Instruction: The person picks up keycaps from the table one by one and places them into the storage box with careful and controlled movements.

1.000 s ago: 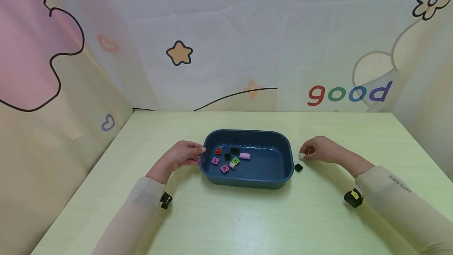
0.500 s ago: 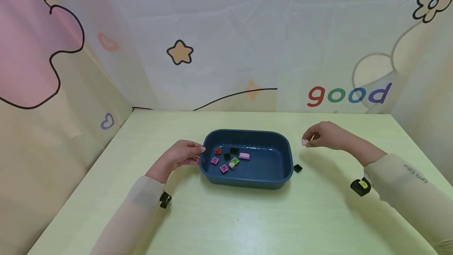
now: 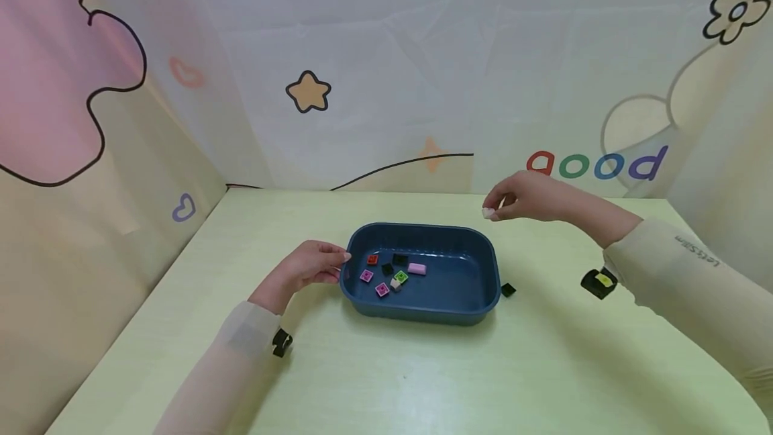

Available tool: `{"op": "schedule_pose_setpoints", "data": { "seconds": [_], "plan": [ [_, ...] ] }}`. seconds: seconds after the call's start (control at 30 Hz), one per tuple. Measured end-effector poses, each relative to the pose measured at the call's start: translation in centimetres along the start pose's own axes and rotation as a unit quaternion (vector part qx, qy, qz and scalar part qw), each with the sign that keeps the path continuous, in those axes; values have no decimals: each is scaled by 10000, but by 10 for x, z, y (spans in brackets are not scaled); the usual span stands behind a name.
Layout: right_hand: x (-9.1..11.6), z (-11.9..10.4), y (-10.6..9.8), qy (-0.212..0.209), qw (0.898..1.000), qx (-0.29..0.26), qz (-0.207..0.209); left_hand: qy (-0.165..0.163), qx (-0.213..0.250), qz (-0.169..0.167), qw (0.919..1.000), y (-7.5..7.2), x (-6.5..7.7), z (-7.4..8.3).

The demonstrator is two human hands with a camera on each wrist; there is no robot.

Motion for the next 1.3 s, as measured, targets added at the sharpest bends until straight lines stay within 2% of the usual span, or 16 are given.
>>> {"op": "schedule_pose_setpoints", "data": {
  "seconds": [0.23, 0.6, 0.9, 1.3],
  "plan": [
    [-29, -42, 2, -368, 9992, 129, -133, -18, -20, 20, 10000, 0, 0, 0],
    [-85, -76, 32, -804, 9950, 494, -320, 46, -55, -46, 10000, 0, 3, 2],
    [-116, -90, 61, -1121, 9892, 725, -601, 27, 20, -60, 10000, 1, 1, -1],
    [-149, -95, 93, -989, 9868, 990, -811, 15, 1, -58, 10000, 1, 1, -1]
  ]
}}
Point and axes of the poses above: each hand's wrist, its own x-axis away from the middle knuckle, its own y-axis out of the palm, z = x × y, the point moved 9 cm from there along -x, towards the middle knuckle, and after that the axes turned 12 degrees about -z, right-handed, at the moved point
